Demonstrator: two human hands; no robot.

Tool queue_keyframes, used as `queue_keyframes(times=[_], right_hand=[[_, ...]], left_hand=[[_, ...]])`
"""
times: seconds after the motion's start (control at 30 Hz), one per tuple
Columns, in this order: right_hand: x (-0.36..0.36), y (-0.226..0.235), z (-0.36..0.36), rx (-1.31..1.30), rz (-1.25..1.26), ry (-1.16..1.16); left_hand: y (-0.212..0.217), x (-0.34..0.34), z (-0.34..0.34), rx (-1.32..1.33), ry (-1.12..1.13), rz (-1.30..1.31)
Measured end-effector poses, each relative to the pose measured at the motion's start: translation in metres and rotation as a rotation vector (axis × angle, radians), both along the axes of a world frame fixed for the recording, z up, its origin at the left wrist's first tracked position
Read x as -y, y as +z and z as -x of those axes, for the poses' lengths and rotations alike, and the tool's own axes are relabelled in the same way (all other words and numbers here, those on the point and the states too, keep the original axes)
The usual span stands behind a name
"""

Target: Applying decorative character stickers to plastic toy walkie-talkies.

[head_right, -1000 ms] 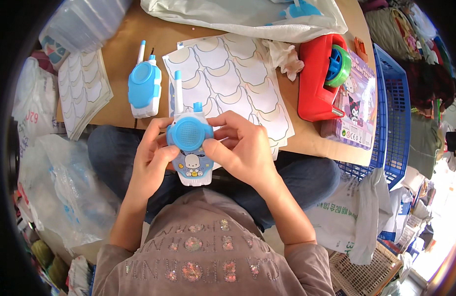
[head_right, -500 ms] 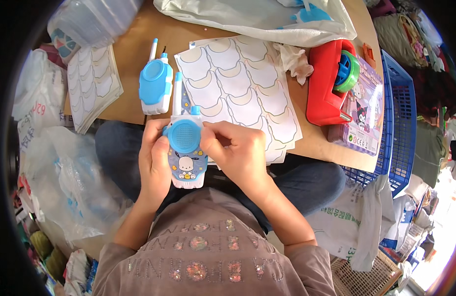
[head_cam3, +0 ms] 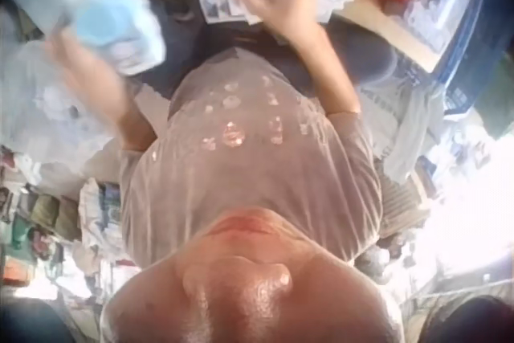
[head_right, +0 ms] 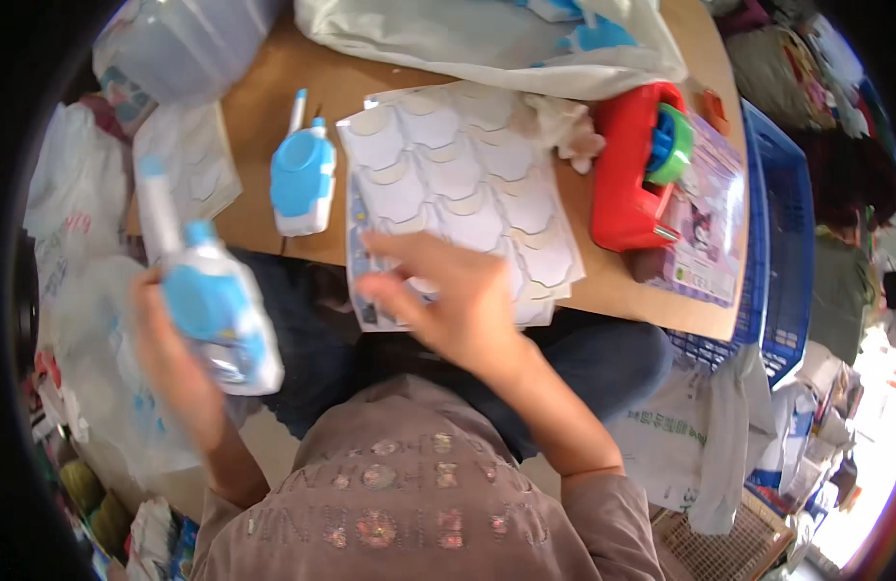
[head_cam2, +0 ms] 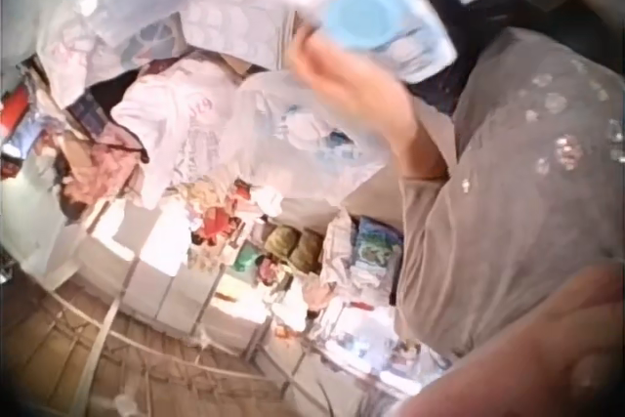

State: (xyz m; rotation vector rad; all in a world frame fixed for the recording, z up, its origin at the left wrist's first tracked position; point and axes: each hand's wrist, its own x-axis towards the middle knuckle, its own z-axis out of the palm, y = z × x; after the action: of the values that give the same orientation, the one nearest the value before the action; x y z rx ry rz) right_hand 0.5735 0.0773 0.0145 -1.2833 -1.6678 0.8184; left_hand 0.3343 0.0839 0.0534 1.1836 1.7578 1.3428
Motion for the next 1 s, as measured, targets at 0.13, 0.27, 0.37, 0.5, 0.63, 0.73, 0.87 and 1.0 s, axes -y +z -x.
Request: queue_keyframes(times=[0.13, 0.27, 0.37, 0.5, 0.63, 0.73, 0.87, 1.0], right_hand=[[-0.010, 0.005, -0.006, -0.624, 0.338, 0.144], [-0.008, 0.018, 0.050, -0.534, 0.379, 0.280], [-0.012, 0.033, 0.062, -0.549, 0.549, 0.306], [-0.006, 0.021, 0.055, -0.599, 0.440, 0.298], [-0.007, 0.019, 0.042, -0.576, 0.431, 0.199], [-0.007, 0.007, 0.020, -0.516, 0.398, 0.107], [-0.013, -0.001, -0.013, -0.460, 0.388, -0.083], [-0.009, -0.009, -0.047, -0.379, 0.330, -0.276]], left_hand=[[0.005, -0.016, 0.010, -0.288, 0.025, -0.094], [-0.012, -0.008, -0.009, 0.038, -0.191, -0.094], [-0.011, 0.000, -0.006, 0.090, -0.206, -0.106], [0.002, 0.008, -0.005, 0.049, -0.279, -0.104], [0.006, 0.005, 0.036, -0.159, 0.009, -0.258], [0.031, 0.005, 0.130, -0.648, 0.298, -0.129], [0.041, 0.028, 0.229, -1.023, 0.238, 0.513], [0.033, 0.037, 0.224, -1.345, 0.221, 0.142]])
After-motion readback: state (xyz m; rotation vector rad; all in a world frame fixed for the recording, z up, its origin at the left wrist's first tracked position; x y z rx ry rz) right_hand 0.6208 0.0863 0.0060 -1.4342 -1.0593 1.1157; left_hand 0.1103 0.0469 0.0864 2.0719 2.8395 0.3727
